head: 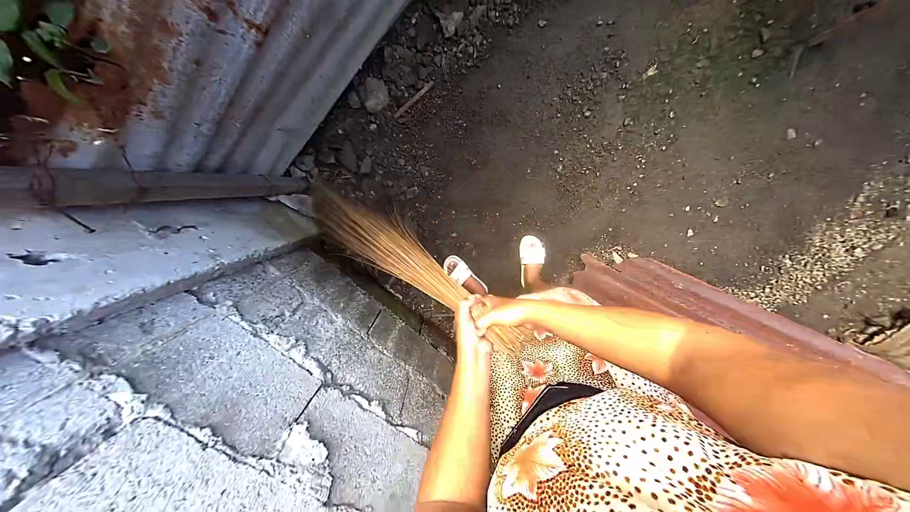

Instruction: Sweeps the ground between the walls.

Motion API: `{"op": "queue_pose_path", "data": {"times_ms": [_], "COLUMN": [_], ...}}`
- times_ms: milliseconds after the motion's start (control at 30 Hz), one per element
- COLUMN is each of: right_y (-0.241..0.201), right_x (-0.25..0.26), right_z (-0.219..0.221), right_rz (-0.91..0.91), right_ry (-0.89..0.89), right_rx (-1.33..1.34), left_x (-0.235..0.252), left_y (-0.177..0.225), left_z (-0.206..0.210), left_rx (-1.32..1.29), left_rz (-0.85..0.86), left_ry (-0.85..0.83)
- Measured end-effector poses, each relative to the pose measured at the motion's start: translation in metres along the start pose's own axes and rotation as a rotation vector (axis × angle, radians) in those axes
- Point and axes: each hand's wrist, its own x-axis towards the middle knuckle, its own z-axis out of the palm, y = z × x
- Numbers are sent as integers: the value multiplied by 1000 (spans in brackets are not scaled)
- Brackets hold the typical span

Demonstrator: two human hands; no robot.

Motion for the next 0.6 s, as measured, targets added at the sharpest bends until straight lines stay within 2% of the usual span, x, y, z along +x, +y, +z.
{"op": "queue_pose_path", "data": {"times_ms": [133, 233, 333, 433, 533, 600], "right_y": [20, 3, -28, -56, -57, -42], "right_x": [-51, -18, 56, 102, 86, 44], "right_z": [43, 58, 44, 45, 51, 61], "right_rz": [41, 69, 70, -13, -25, 5], "right_ry": [202, 314, 178, 54, 43, 134], "right_rx": [337, 446, 292, 141, 71, 180], "left_x": [-35, -9, 41, 52, 40, 20], "left_y": [-1, 30, 67, 100, 96, 75], "left_z": [-3, -9, -34, -48, -50, -42], "left_rx": [203, 174, -1, -182, -128, -2], "left_rz": [-239, -375, -278, -113, -62, -145], "left_ry": [-123, -131, -77, -49, -19, -42]}}
